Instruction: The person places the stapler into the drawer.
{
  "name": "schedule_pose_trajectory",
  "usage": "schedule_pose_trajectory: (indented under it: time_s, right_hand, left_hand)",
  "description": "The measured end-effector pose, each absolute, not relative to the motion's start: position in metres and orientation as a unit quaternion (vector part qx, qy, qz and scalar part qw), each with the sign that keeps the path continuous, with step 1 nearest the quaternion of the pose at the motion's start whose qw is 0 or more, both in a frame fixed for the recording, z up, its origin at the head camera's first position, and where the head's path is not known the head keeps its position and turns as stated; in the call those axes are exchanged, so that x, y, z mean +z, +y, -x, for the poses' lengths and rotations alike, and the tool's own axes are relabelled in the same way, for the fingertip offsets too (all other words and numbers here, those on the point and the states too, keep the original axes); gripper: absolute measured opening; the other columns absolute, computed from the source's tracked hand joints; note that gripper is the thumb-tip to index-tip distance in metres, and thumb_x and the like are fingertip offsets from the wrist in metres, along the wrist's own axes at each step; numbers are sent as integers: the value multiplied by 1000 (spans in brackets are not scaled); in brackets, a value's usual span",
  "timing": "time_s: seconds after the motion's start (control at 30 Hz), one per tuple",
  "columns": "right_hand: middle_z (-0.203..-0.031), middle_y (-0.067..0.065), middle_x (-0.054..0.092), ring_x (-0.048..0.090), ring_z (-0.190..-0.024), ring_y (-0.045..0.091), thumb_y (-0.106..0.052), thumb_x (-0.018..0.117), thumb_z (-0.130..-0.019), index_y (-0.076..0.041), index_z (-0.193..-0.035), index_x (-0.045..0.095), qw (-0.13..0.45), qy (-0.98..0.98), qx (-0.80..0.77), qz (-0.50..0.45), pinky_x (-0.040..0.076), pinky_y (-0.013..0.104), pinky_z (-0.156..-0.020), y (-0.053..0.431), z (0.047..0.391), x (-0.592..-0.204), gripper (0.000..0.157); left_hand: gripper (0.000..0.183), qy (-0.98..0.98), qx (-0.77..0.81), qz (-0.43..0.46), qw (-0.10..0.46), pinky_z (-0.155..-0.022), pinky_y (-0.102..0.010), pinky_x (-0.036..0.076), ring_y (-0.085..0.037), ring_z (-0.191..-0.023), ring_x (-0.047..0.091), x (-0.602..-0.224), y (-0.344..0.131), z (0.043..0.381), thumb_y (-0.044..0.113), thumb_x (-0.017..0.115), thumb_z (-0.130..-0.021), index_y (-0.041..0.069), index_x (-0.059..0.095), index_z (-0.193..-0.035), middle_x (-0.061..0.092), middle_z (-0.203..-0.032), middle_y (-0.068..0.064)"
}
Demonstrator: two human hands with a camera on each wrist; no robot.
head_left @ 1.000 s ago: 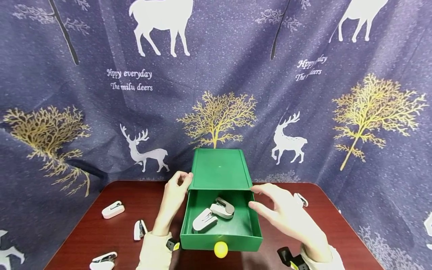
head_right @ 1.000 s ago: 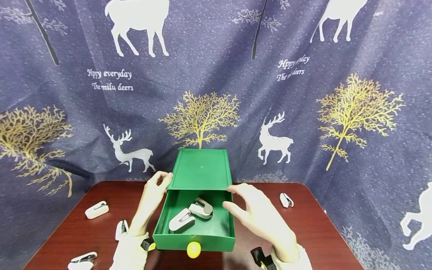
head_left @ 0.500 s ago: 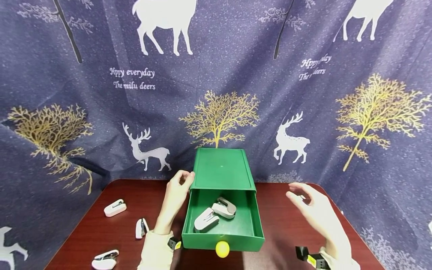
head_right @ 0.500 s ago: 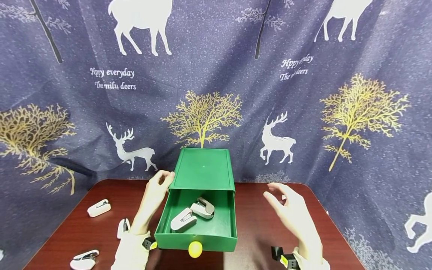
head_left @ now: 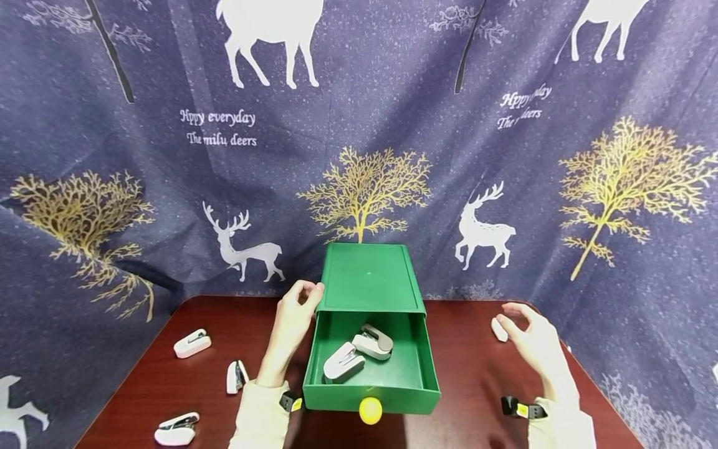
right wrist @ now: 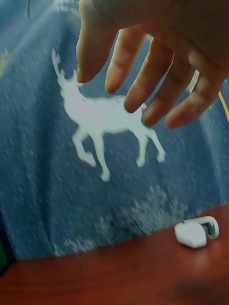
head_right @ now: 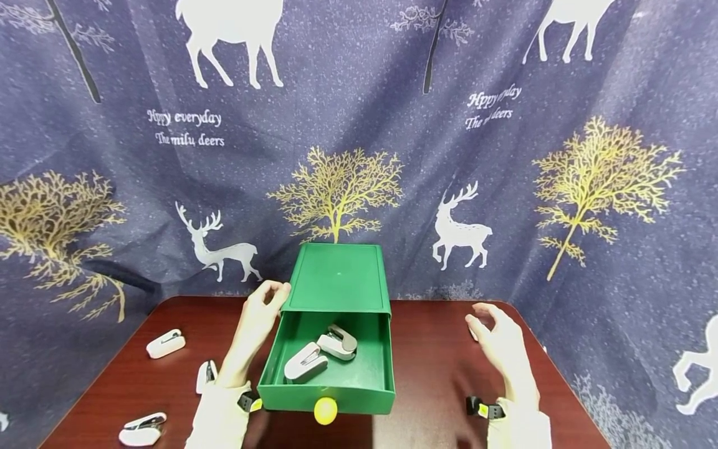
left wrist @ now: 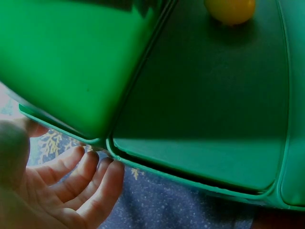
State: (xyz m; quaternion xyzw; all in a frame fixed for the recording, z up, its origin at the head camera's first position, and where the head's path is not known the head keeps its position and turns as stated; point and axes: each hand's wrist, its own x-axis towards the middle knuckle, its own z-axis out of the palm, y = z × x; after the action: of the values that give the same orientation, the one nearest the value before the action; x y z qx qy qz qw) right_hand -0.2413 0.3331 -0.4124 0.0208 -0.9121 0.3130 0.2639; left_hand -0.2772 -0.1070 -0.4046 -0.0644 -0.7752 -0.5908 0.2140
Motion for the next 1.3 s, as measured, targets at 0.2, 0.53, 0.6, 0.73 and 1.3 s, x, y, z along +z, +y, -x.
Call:
schedule_pose_trajectory:
  time_s: [0.2,0.53,0.6,0.73,1.3]
  right_hand:
    - [-102,18,69,57,-78,-3,-17,70,-90,-1,-114,65,305,-886,348,37,40,13,-68,346,261,-436,29]
    - [-118,33,57,57,-105,47,-14,71,-88,6,-127,52,276,-893,345,86,45,53,-86,372,284,-469,48]
    - [-115,36,56,55,-105,50,-15,72,-87,8,-127,51,265,-902,330,81,43,57,-87,377,288,-471,51]
    - [-113,40,54,54,-105,53,-19,73,-85,11,-125,49,242,-919,306,51,41,60,-88,384,298,-473,56]
    - [-110,38,49,51,-100,59,-35,72,-84,9,-126,46,67,-986,148,32,44,68,-70,390,311,-475,65]
  left_hand:
    - [28,-776,-590,64,214,-60,-30,50,-20,-64,58,-404,-107,277,42,63,-95,14,65,-94,60,-75,-4]
    - [31,-776,-594,66,201,-62,-30,51,-19,-65,58,-406,-104,277,44,62,-95,14,65,-95,59,-75,-3]
    - [31,-777,-594,65,199,-62,-29,51,-19,-65,58,-406,-104,277,44,62,-95,13,65,-95,59,-75,-3]
    - [30,-773,-596,61,207,-62,-29,51,-19,-66,58,-405,-105,278,43,63,-95,13,65,-96,60,-76,-4]
    - [29,-773,-596,62,208,-60,-30,51,-20,-65,58,-405,-108,277,42,63,-95,14,65,-96,60,-75,-4]
